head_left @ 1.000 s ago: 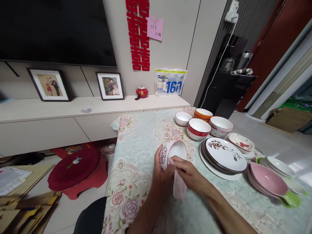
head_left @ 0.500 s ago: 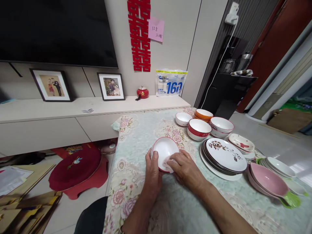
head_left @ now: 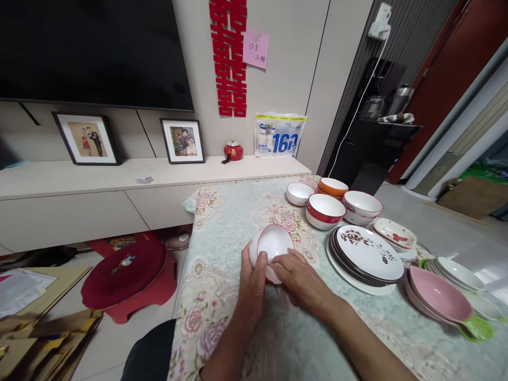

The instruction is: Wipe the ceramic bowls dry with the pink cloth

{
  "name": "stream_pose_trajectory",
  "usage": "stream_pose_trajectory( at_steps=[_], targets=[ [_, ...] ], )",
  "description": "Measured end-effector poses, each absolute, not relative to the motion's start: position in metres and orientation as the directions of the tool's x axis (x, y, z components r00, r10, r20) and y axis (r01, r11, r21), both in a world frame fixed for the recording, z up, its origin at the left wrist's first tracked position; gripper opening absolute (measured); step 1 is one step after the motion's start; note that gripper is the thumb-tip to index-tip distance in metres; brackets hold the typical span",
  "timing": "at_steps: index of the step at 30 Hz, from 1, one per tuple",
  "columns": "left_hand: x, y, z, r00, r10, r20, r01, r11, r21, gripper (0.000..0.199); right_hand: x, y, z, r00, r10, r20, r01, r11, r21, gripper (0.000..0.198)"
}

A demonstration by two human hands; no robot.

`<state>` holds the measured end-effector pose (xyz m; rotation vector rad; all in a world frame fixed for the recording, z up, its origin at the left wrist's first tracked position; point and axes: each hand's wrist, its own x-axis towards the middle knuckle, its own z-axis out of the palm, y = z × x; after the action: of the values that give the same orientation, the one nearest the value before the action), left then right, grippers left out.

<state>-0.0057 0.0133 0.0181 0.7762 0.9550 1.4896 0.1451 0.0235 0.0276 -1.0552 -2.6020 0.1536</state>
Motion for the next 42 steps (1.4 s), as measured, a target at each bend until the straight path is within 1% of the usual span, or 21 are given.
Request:
stream_pose_trajectory(
  at_steps=[2,4,6,9,11,13,15,17,19,20,22,24,27,29,30,32,35,37,38,40,42],
  targets=[
    [-0.011,0.016,0.019,-0.146,0.988,-0.046,-0.422,-0.020,0.906,0.054,0.151,0.029,0.025,-0.664,0.687,0.295,0.674,0.721,-0.161,0.037],
    [-0.011,0.017,0.020,-0.175,0.982,-0.070,-0.403,-0.006,0.915,0.051,0.152,0.031,0.021,-0.648,0.673,0.356,0.663,0.729,-0.170,0.035],
    [-0.007,0.016,0.020,-0.188,0.977,-0.102,-0.417,0.014,0.909,0.055,0.149,0.029,0.016,-0.626,0.662,0.412,0.631,0.741,-0.230,0.028],
    [0.003,0.010,0.020,-0.173,0.980,-0.099,-0.453,0.010,0.891,0.063,0.139,0.020,0.013,-0.523,0.710,0.471,0.602,0.699,-0.386,0.017],
    [0.007,0.007,0.019,-0.171,0.983,-0.065,-0.450,-0.019,0.893,0.063,0.135,0.015,0.016,-0.469,0.749,0.468,0.582,0.660,-0.475,0.015],
    [0.007,0.007,0.017,-0.170,0.985,-0.039,-0.437,-0.040,0.899,0.060,0.134,0.014,0.021,-0.508,0.759,0.408,0.573,0.651,-0.498,0.018],
    [0.001,0.011,0.013,-0.169,0.985,-0.029,-0.417,-0.045,0.908,0.061,0.138,0.016,0.025,-0.610,0.730,0.309,0.591,0.678,-0.436,0.026],
    [-0.005,0.016,0.010,-0.178,0.984,-0.027,-0.387,-0.045,0.921,0.063,0.146,0.022,0.026,-0.671,0.694,0.262,0.624,0.719,-0.306,0.035],
    [-0.010,0.020,0.008,-0.205,0.978,-0.031,-0.349,-0.044,0.936,0.063,0.153,0.028,0.024,-0.678,0.676,0.288,0.655,0.734,-0.182,0.041],
    [-0.011,0.022,0.008,-0.220,0.975,-0.038,-0.336,-0.039,0.941,0.063,0.155,0.030,0.022,-0.668,0.675,0.314,0.669,0.729,-0.144,0.041],
    [-0.009,0.021,0.007,-0.245,0.967,-0.064,-0.336,-0.023,0.942,0.064,0.155,0.031,0.018,-0.649,0.672,0.357,0.678,0.724,-0.129,0.037],
    [-0.004,0.018,0.008,-0.248,0.965,-0.086,-0.366,-0.011,0.930,0.069,0.149,0.027,0.016,-0.628,0.672,0.393,0.658,0.728,-0.192,0.027],
    [0.006,0.011,0.009,-0.195,0.979,-0.060,-0.427,-0.029,0.904,0.077,0.136,0.017,0.017,-0.505,0.734,0.454,0.624,0.674,-0.396,0.011],
    [0.011,0.007,0.010,-0.164,0.986,-0.029,-0.441,-0.047,0.896,0.075,0.130,0.012,0.020,-0.439,0.782,0.443,0.588,0.623,-0.517,0.010],
    [0.011,0.007,0.010,-0.159,0.987,-0.024,-0.439,-0.048,0.897,0.073,0.129,0.011,0.022,-0.449,0.791,0.415,0.575,0.612,-0.543,0.011],
    [0.009,0.007,0.012,-0.159,0.987,-0.036,-0.423,-0.036,0.905,0.068,0.132,0.011,0.025,-0.544,0.766,0.342,0.582,0.638,-0.504,0.020],
    [0.000,0.010,0.017,-0.153,0.987,-0.043,-0.392,-0.021,0.920,0.066,0.144,0.018,0.028,-0.641,0.724,0.254,0.662,0.689,-0.295,0.035],
    [-0.005,0.011,0.021,-0.152,0.988,-0.027,-0.365,-0.031,0.931,0.062,0.152,0.024,0.027,-0.639,0.722,0.267,0.707,0.687,-0.168,0.038],
    [-0.007,0.011,0.022,-0.149,0.989,-0.019,-0.355,-0.036,0.934,0.060,0.155,0.026,0.025,-0.629,0.722,0.288,0.721,0.680,-0.133,0.037],
    [-0.007,0.011,0.024,-0.158,0.987,-0.024,-0.340,-0.032,0.940,0.057,0.156,0.027,0.022,-0.617,0.716,0.327,0.723,0.680,-0.126,0.034],
    [-0.003,0.009,0.023,-0.177,0.983,-0.053,-0.324,-0.008,0.946,0.061,0.151,0.025,0.020,-0.603,0.716,0.352,0.700,0.687,-0.196,0.030]
  ],
)
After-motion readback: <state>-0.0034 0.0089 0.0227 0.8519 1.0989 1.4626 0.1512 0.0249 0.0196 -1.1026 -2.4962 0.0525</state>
